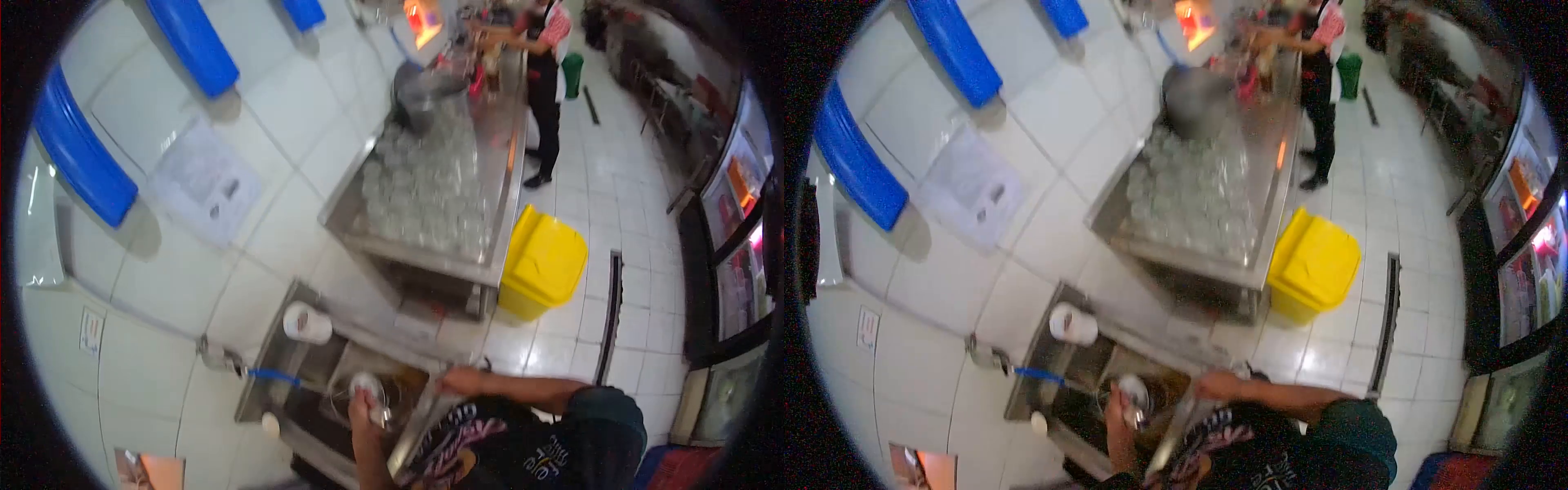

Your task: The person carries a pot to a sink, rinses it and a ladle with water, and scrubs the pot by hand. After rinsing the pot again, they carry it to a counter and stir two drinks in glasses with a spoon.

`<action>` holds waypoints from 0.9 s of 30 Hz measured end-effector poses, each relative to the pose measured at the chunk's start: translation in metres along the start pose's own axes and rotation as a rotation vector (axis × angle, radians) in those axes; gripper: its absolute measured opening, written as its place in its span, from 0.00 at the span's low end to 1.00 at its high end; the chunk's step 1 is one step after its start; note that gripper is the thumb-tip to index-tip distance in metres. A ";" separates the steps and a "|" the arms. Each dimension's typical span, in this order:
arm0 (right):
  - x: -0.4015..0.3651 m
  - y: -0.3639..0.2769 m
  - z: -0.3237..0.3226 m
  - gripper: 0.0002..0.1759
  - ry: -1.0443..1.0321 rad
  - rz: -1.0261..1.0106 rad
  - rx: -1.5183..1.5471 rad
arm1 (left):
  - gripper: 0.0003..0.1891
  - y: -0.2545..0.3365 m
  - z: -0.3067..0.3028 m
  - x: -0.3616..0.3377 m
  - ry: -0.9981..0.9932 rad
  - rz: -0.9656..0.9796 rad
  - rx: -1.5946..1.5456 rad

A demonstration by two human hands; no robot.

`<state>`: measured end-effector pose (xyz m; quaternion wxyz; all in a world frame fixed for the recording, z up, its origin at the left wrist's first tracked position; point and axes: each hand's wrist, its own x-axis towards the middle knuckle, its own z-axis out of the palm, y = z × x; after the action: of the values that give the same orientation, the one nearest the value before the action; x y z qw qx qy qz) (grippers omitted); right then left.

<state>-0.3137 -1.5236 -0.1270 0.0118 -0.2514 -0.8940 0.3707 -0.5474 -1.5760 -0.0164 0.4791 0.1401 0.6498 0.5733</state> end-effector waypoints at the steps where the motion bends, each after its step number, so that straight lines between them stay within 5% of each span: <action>1: -0.015 -0.022 0.018 0.12 0.039 -0.036 0.112 | 0.20 0.005 0.004 -0.014 0.031 -0.007 -0.009; 2: -0.023 -0.031 0.016 0.12 0.101 -0.065 0.192 | 0.20 -0.007 -0.012 -0.022 0.064 -0.031 -0.005; 5: -0.015 -0.002 -0.064 0.14 0.419 -0.149 0.251 | 0.17 -0.004 0.025 0.004 -0.092 0.382 0.072; 8: -0.009 0.003 -0.085 0.16 0.539 0.088 0.364 | 0.17 -0.026 0.034 -0.017 -0.392 0.181 0.245; 11: 0.008 0.026 -0.111 0.18 0.811 0.228 0.333 | 0.17 -0.018 0.046 -0.041 -0.365 0.286 0.635; 17: 0.026 0.082 -0.203 0.13 1.415 0.253 0.004 | 0.18 -0.030 0.015 -0.037 -0.038 0.323 0.475; 19: 0.026 0.089 -0.243 0.12 1.264 0.417 0.104 | 0.18 -0.032 0.005 -0.035 0.024 0.355 0.515; 27: 0.104 0.176 -0.323 0.11 1.224 0.471 -0.030 | 0.16 -0.062 -0.022 -0.039 0.059 0.178 0.467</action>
<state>-0.2600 -1.1588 -0.0278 0.4332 -0.6060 -0.6521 0.1408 -0.5227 -1.6366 -0.0558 0.3621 0.2870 0.7634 0.4514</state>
